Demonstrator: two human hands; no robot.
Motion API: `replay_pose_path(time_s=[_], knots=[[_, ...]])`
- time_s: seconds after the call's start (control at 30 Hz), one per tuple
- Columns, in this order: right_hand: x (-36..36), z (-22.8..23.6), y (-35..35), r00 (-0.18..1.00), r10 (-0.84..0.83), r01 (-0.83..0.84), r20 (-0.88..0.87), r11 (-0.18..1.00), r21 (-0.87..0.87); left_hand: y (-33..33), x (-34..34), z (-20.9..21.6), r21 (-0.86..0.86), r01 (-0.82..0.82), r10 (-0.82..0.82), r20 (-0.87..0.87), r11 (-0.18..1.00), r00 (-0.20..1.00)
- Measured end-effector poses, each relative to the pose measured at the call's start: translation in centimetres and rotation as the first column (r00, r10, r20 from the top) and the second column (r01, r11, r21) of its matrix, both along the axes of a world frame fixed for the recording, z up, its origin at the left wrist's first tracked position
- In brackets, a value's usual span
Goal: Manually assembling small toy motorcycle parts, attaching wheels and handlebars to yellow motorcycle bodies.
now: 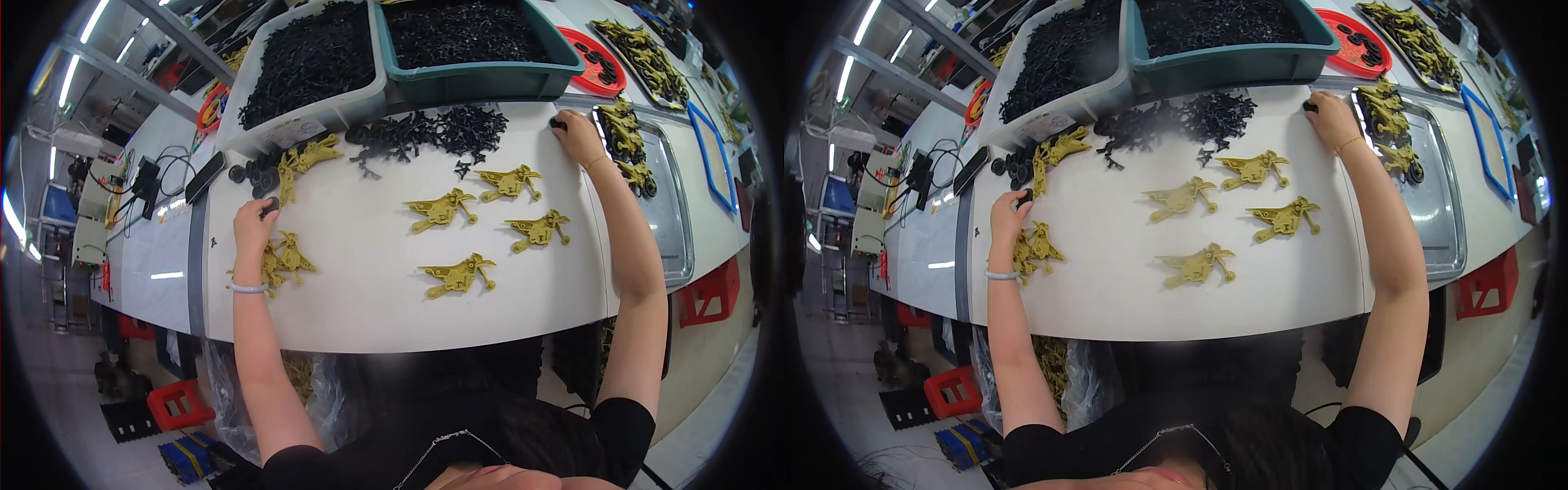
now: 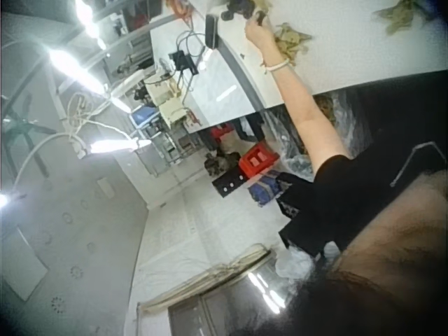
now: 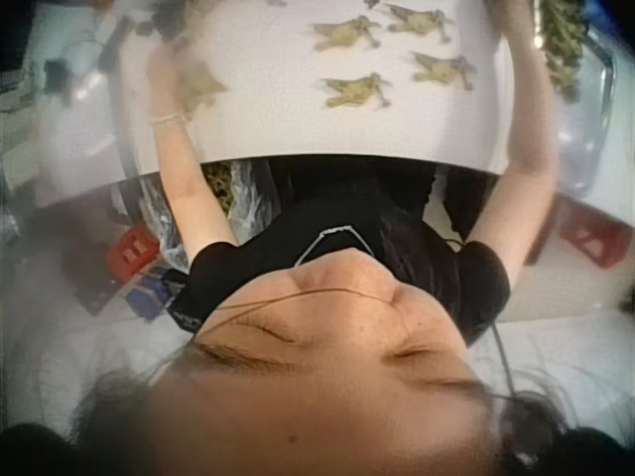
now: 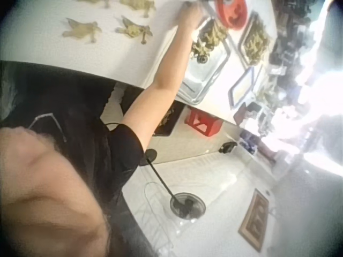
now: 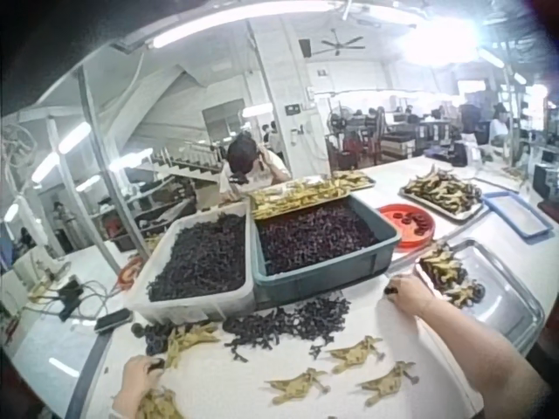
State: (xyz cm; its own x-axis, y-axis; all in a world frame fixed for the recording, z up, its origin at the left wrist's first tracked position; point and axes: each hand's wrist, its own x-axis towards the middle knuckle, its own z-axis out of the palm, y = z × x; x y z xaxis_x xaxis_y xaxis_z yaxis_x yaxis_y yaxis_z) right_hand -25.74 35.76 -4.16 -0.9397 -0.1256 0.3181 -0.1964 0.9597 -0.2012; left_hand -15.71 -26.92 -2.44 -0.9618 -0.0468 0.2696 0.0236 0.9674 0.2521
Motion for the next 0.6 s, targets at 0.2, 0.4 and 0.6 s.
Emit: replay_pose_path(time_s=[0.2,0.4,0.6], knots=[[1.9,2.5,-2.8,0.999,-0.009,0.016,0.044,0.986,-0.167,2.4,1.5,2.5,0.049,-0.091,0.098,-0.187,0.995,0.977],[12.1,4.4,-14.7,0.848,0.525,-0.456,0.080,0.796,-0.398,17.9,5.9,3.8,0.477,0.403,-0.408,-0.099,0.781,0.907],[13.8,3.4,-16.3,0.847,0.516,-0.418,0.129,0.797,-0.436,21.4,6.0,1.4,0.530,0.410,-0.492,0.014,0.742,0.871]])
